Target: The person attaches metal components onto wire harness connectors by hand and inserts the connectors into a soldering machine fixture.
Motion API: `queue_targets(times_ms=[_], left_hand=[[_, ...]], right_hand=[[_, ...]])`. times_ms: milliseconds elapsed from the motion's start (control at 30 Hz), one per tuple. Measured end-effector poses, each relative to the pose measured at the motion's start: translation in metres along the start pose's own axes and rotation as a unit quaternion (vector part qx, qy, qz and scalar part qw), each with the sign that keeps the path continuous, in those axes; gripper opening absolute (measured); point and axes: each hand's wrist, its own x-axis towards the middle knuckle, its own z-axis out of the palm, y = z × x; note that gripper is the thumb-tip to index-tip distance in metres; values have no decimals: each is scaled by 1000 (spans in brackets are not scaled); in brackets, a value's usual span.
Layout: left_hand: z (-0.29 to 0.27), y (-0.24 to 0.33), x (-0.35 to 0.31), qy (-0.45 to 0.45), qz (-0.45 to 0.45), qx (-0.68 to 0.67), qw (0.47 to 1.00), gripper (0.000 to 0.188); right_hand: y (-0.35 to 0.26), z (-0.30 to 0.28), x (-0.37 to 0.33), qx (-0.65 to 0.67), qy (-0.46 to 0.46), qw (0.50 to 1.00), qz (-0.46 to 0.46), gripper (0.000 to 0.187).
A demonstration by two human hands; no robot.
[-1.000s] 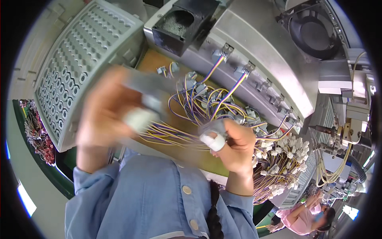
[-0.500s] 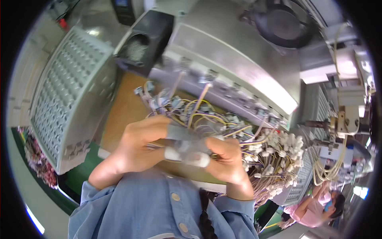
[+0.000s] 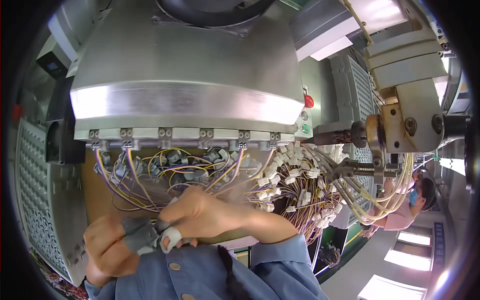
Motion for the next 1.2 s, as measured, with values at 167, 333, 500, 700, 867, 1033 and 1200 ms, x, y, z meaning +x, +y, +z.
queue_targets(times_ms=[167,333,500,700,867,1033,1200], left_hand=[[-13,-2,14,-32,-76,14,997,24],[-4,-10,-11,24,-146,-202,968,36],[15,-23,-57,-98,-66,69,991,35],[16,-29,-65,-137,-106,-14,985,22],[-40,-45,-57,-70,-147,-75,984,23],[-48,-50,-63,22,-216,-47,975,18],[-43,-41,-73,27,-186,60,980,19]], right_hand=[[4,4,7,20,17,1000,-14,25],[1,24,14,3,-79,997,-1,25],[10,29,9,-35,301,953,-24,28],[26,33,19,181,433,866,-173,32],[27,32,47,162,501,834,-167,38],[3,12,31,148,385,906,-91,47],[-12,43,-10,-158,469,869,11,26]])
